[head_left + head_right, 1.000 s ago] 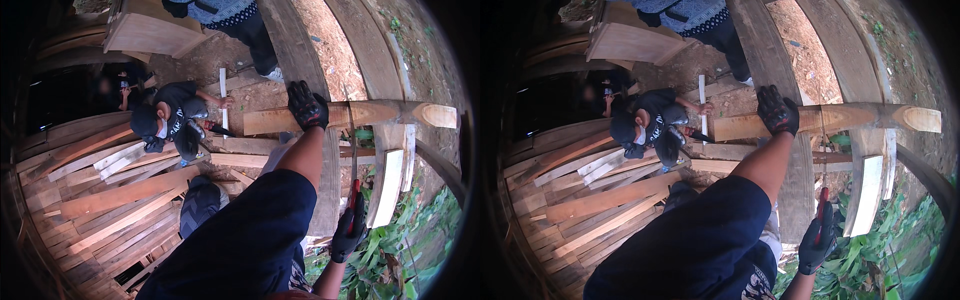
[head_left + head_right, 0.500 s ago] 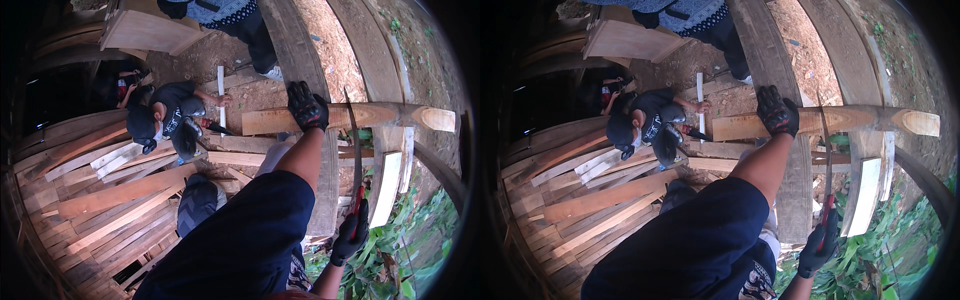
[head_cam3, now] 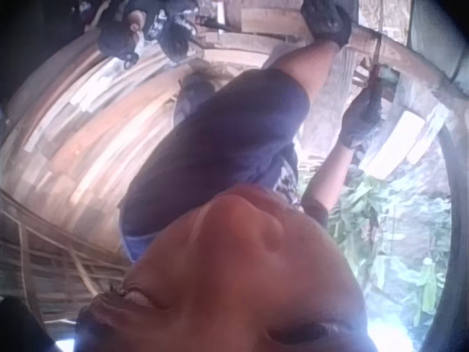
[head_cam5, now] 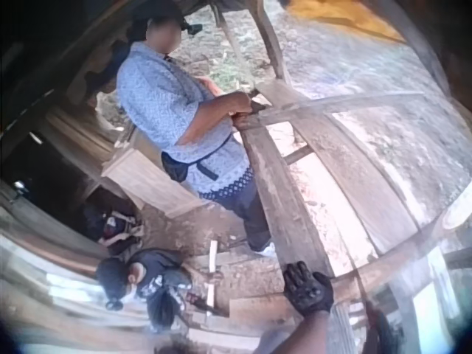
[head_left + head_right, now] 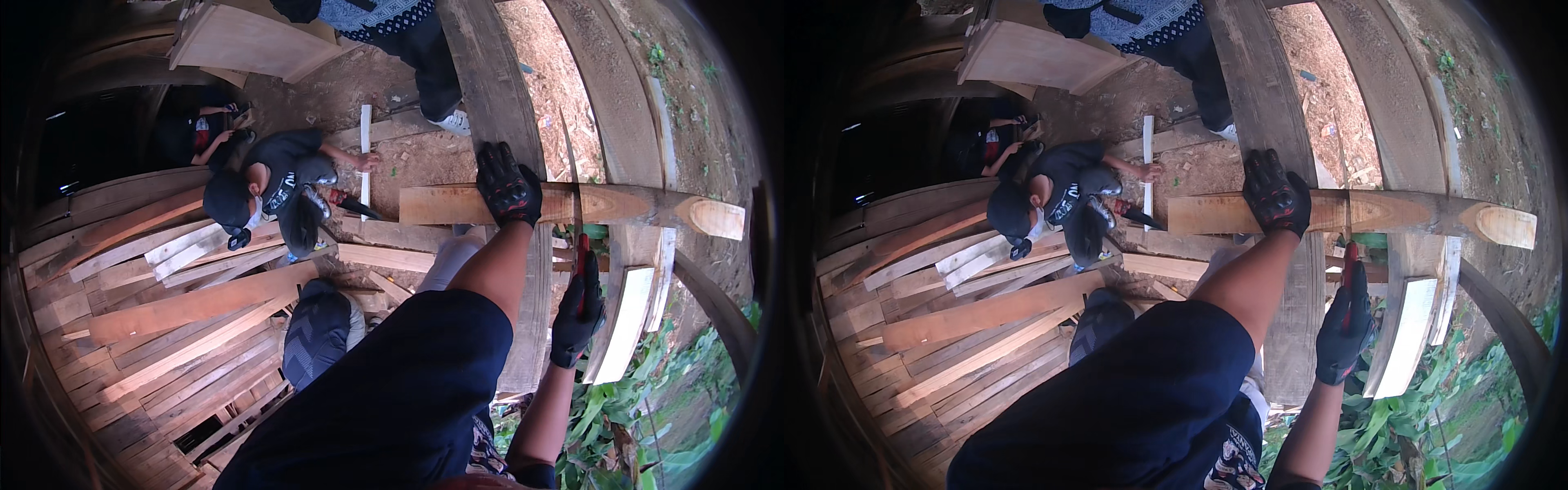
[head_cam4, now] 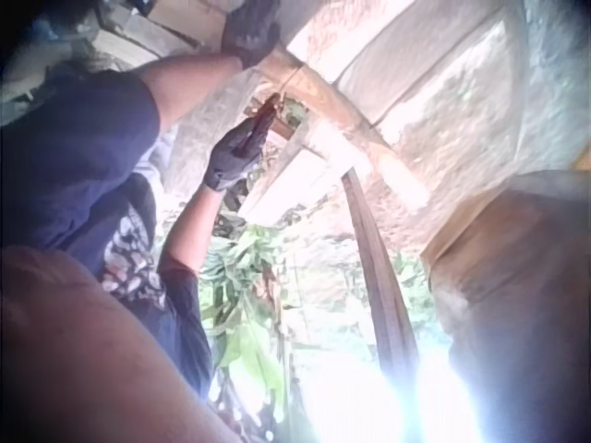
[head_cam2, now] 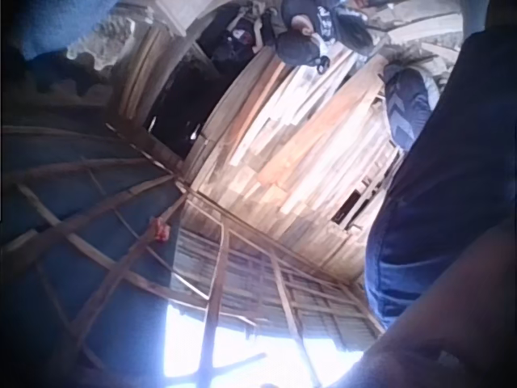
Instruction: The person uses a hand saw to cut a wooden plank placed on a wooden frame. They hold the plank with one hand and saw with the other, producing sawdust as the cut progresses. Other people are present nearby, but the focus remains on the sawing action.
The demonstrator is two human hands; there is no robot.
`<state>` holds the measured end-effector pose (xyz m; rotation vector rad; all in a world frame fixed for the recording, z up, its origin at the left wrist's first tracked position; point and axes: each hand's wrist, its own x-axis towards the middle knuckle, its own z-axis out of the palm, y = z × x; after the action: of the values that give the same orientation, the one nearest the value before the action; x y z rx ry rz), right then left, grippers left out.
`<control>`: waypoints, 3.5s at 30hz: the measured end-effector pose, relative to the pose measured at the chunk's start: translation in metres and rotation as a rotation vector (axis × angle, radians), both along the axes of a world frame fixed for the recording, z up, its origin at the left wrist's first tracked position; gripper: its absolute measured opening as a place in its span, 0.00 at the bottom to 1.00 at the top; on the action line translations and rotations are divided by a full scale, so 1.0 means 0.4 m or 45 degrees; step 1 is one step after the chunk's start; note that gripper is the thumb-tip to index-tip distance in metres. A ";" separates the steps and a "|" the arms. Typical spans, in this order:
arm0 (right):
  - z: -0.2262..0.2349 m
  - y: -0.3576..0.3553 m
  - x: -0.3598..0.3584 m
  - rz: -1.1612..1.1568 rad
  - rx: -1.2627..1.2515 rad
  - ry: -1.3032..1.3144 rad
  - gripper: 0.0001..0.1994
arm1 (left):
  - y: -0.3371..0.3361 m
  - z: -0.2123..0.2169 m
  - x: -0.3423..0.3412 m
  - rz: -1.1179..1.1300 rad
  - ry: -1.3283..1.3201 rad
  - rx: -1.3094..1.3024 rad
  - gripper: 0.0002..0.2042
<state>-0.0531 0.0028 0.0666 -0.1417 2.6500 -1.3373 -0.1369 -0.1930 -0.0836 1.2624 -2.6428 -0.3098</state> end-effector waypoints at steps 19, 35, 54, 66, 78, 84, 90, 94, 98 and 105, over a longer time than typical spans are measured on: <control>0.000 0.002 0.018 -0.077 -0.146 0.051 0.24 | -0.001 -0.049 -0.004 -0.019 -0.026 -0.130 0.31; 0.265 0.115 0.210 -0.109 0.056 -0.038 0.23 | -0.005 -0.054 -0.008 -0.078 0.044 -0.216 0.31; -0.146 -0.050 -0.136 -0.095 -0.173 0.038 0.21 | -0.005 -0.024 -0.007 -0.024 -0.031 -0.060 0.33; 0.055 -0.001 -0.035 -0.154 -0.066 -0.114 0.21 | -0.013 -0.075 -0.002 -0.056 0.003 -0.203 0.32; 0.394 0.101 0.231 -0.181 0.059 -0.372 0.23 | -0.003 -0.043 -0.009 -0.077 -0.033 -0.163 0.32; 0.418 0.083 0.141 -0.227 0.058 -0.330 0.22 | -0.002 -0.049 -0.010 -0.072 -0.037 -0.188 0.33; 0.428 0.120 0.115 -0.184 0.042 -0.369 0.21 | -0.008 -0.032 -0.009 -0.093 -0.060 -0.128 0.32; 0.333 0.088 0.107 -0.073 0.065 -0.115 0.22 | -0.008 -0.030 -0.009 -0.094 -0.079 -0.119 0.32; 0.202 0.000 0.043 -0.055 0.066 -0.106 0.22 | -0.011 -0.039 -0.012 -0.077 -0.067 -0.143 0.32; 0.021 -0.120 -0.139 -0.075 -0.001 0.076 0.20 | -0.007 -0.047 -0.010 -0.123 0.038 -0.158 0.32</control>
<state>-0.1086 -0.0451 0.0752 -0.1064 2.7234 -1.3725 -0.1410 -0.1956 -0.1026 1.0866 -2.6567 -0.1743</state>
